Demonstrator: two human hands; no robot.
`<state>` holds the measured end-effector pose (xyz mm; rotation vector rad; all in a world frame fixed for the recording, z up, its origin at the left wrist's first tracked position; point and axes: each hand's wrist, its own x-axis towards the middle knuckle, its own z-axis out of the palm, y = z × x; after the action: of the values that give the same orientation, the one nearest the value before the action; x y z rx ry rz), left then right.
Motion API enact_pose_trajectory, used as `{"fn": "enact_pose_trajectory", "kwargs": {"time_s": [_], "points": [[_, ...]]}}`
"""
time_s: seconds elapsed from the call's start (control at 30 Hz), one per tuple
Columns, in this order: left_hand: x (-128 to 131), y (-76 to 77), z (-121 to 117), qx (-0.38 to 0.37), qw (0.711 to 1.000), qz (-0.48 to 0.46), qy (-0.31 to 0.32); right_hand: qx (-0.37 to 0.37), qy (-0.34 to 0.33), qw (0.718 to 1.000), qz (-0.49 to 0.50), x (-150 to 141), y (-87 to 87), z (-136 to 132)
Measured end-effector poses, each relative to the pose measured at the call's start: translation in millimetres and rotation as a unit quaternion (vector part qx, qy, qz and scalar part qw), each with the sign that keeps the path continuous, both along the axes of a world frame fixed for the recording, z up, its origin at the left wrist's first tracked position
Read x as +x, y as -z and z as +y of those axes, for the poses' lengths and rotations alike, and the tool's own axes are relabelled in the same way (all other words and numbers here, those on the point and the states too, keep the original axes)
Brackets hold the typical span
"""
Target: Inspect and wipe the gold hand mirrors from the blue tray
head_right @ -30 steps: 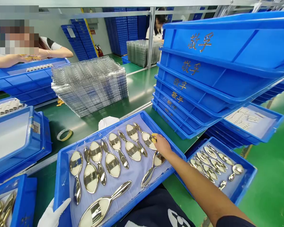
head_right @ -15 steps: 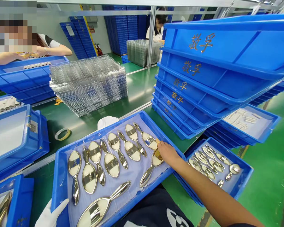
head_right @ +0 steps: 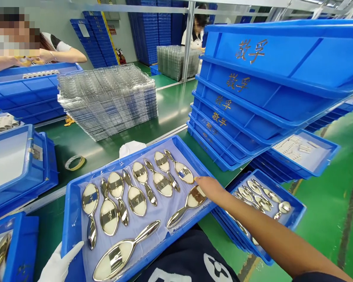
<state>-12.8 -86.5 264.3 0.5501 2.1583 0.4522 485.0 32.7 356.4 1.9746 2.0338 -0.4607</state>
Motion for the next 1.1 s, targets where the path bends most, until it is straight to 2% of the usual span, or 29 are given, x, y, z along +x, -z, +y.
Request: {"fn": "enact_pose_trajectory", "kwargs": {"time_s": [0.13,0.2,0.27,0.33,0.37,0.43,0.53,0.6,0.7,0.8,0.87,0.97,1.03,1.1], "points": [[12.7,-17.3,2.0,0.014,0.999,0.038,0.007,0.02,0.033,0.998,0.044,-5.3,-14.7,-22.3],[14.9,-20.5,2.1,0.014,0.999,0.046,0.018,0.04,0.043,0.994,0.087,-9.8,-22.3,-48.7],[15.7,-22.7,2.8,0.02,0.998,0.058,0.028,0.026,0.051,0.985,0.163,-16.1,-22.8,-83.8],[15.8,-25.4,5.7,0.025,0.997,0.074,0.031,-0.096,0.122,0.916,0.37,-25.6,-13.4,-120.2],[15.6,-26.9,8.3,0.029,0.996,0.078,0.032,-0.149,0.16,0.883,0.415,-31.9,-5.4,-136.3],[14.7,-29.2,15.1,0.04,0.996,0.077,0.037,-0.196,0.238,0.826,0.471,-47.3,14.2,-160.9],[11.7,-29.0,25.5,0.062,0.995,0.068,0.048,-0.188,0.343,0.734,0.555,-74.1,42.0,-178.1],[10.3,-26.8,28.5,0.072,0.994,0.064,0.051,-0.173,0.412,0.666,0.597,-89.2,53.0,-181.3],[12.5,-25.6,24.5,0.086,0.993,0.055,0.05,-0.176,0.485,0.572,0.638,-100.8,55.0,-179.9],[21.2,-32.5,14.8,0.116,0.991,0.036,0.053,-0.199,0.507,0.505,0.67,-102.0,44.8,-170.8],[28.4,-39.1,9.8,0.135,0.989,0.023,0.057,-0.208,0.515,0.49,0.672,-103.0,36.7,-161.8],[34.9,-42.0,7.9,0.156,0.986,0.001,0.061,-0.211,0.521,0.496,0.661,-109.9,29.9,-153.5],[34.7,-36.2,9.9,0.17,0.983,-0.019,0.06,-0.197,0.53,0.497,0.658,-116.2,29.3,-155.5],[33.1,-26.6,14.0,0.18,0.98,-0.051,0.063,-0.181,0.55,0.484,0.656,-121.2,29.2,-162.8]]}}
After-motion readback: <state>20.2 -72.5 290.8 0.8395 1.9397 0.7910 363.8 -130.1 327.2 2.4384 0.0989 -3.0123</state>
